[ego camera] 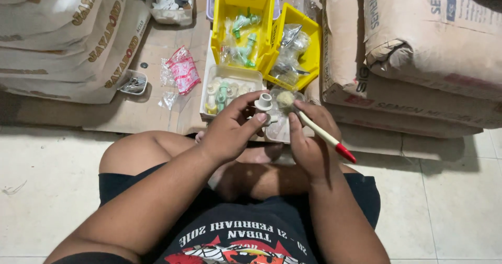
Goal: Cleaning small plastic plumbing components using a small brush while sitting on the floor
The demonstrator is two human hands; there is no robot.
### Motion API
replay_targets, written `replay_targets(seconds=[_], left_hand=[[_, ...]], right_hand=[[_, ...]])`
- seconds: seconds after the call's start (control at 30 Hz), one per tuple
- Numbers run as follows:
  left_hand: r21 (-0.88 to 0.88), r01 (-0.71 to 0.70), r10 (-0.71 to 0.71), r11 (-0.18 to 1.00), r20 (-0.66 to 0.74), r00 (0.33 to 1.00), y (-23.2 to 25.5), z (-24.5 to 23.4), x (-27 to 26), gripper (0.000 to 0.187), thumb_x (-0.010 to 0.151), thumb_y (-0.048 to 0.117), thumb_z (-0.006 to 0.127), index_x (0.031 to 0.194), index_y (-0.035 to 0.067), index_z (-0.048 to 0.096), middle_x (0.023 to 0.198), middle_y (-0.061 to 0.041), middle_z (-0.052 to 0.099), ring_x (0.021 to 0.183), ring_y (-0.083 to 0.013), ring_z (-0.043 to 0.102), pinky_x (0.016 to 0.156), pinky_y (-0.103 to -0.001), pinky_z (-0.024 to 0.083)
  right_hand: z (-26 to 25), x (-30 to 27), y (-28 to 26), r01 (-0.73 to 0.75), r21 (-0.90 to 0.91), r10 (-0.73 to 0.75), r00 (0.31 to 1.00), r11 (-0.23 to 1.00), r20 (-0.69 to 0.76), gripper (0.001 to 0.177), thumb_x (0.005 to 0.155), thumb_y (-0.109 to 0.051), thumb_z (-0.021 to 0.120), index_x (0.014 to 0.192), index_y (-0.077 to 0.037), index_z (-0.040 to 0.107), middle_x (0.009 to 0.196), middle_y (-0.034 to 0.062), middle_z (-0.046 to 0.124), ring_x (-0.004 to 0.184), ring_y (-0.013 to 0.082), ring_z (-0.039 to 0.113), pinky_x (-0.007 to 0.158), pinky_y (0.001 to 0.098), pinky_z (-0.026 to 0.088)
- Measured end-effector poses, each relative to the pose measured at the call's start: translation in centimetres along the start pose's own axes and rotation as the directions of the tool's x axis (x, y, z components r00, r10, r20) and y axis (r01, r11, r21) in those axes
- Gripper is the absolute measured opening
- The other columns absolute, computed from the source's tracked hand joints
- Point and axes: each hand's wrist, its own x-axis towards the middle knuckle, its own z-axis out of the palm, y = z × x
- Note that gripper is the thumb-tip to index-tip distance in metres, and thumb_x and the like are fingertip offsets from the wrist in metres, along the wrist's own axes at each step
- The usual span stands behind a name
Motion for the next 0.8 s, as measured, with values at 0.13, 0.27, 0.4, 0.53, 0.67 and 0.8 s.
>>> replay_targets(seconds=[0.13, 0.27, 0.4, 0.53, 0.67, 0.8], left_hand=[[0.018, -0.021, 0.022, 1.000, -0.045, 0.999, -1.0, 0.3, -0.5, 0.046, 0.101, 0.012, 0.064, 0.145, 0.006, 0.056, 0.120, -0.017, 0.060, 0.101, -0.0243, 0.064, 0.077, -0.046, 0.067], [0.244, 0.133, -0.072, 0.961, -0.244, 0.967, -0.6, 1.0, -1.0, 0.046, 0.095, 0.019, 0.073, 0.140, 0.014, 0.063, 0.111, -0.013, 0.067, 0.102, -0.0241, 0.067, 0.083, -0.040, 0.064], [0.334, 0.394, -0.228, 0.856, -0.438, 0.869, -1.5, 1.1, -1.4, 0.049, 0.094, 0.029, 0.073, 0.141, 0.020, 0.063, 0.119, -0.017, 0.074, 0.111, -0.0277, 0.071, 0.093, -0.042, 0.060], [0.325, 0.486, -0.322, 0.811, -0.444, 0.836, -0.6, 1.7, -1.8, 0.048, 0.095, 0.033, 0.070, 0.142, 0.028, 0.062, 0.129, -0.013, 0.072, 0.124, -0.0296, 0.066, 0.102, -0.042, 0.056], [0.379, 0.477, -0.314, 0.793, -0.418, 0.853, -0.9, 2.0, -1.8, 0.048, 0.095, 0.032, 0.069, 0.142, 0.035, 0.061, 0.132, -0.008, 0.071, 0.129, -0.0277, 0.063, 0.107, -0.042, 0.052], [0.239, 0.321, -0.198, 0.916, -0.425, 0.883, -3.5, 1.4, -2.0, 0.050, 0.093, 0.018, 0.073, 0.142, 0.011, 0.061, 0.123, -0.022, 0.073, 0.122, -0.0320, 0.066, 0.104, -0.046, 0.053]], right_hand=[[0.7, -3.2, 1.2, -0.079, 0.066, 0.084, 0.992, 0.995, -0.090, 0.020, 0.098, -0.009, 0.070, 0.116, -0.001, 0.069, 0.093, 0.0216, 0.070, 0.090, 0.0387, 0.072, 0.082, 0.0450, 0.057], [3.1, -6.0, 3.9, 0.071, 0.035, -0.070, 0.997, 0.997, -0.023, 0.019, 0.091, -0.007, 0.075, 0.110, -0.006, 0.072, 0.093, 0.0142, 0.072, 0.083, 0.0354, 0.073, 0.075, 0.0432, 0.059], [2.5, -7.8, 5.2, 0.056, -0.048, -0.059, 0.996, 0.997, -0.067, 0.018, 0.096, -0.009, 0.071, 0.113, -0.004, 0.068, 0.094, 0.0156, 0.069, 0.084, 0.0364, 0.071, 0.076, 0.0444, 0.058], [3.2, -9.4, 5.3, 0.122, -0.030, -0.125, 0.989, 0.992, -0.081, 0.022, 0.093, -0.011, 0.073, 0.113, -0.006, 0.069, 0.097, 0.0130, 0.071, 0.086, 0.0346, 0.073, 0.077, 0.0441, 0.059], [3.6, -8.8, 4.8, 0.166, -0.018, -0.167, 0.985, 0.986, -0.051, 0.022, 0.090, -0.010, 0.076, 0.111, -0.008, 0.072, 0.097, 0.0121, 0.072, 0.085, 0.0347, 0.073, 0.074, 0.0448, 0.058], [2.8, -8.5, 2.8, 0.201, 0.008, -0.199, 0.976, 0.980, -0.090, 0.022, 0.090, -0.011, 0.074, 0.112, -0.007, 0.072, 0.094, 0.0139, 0.071, 0.080, 0.0366, 0.070, 0.071, 0.0469, 0.057]])
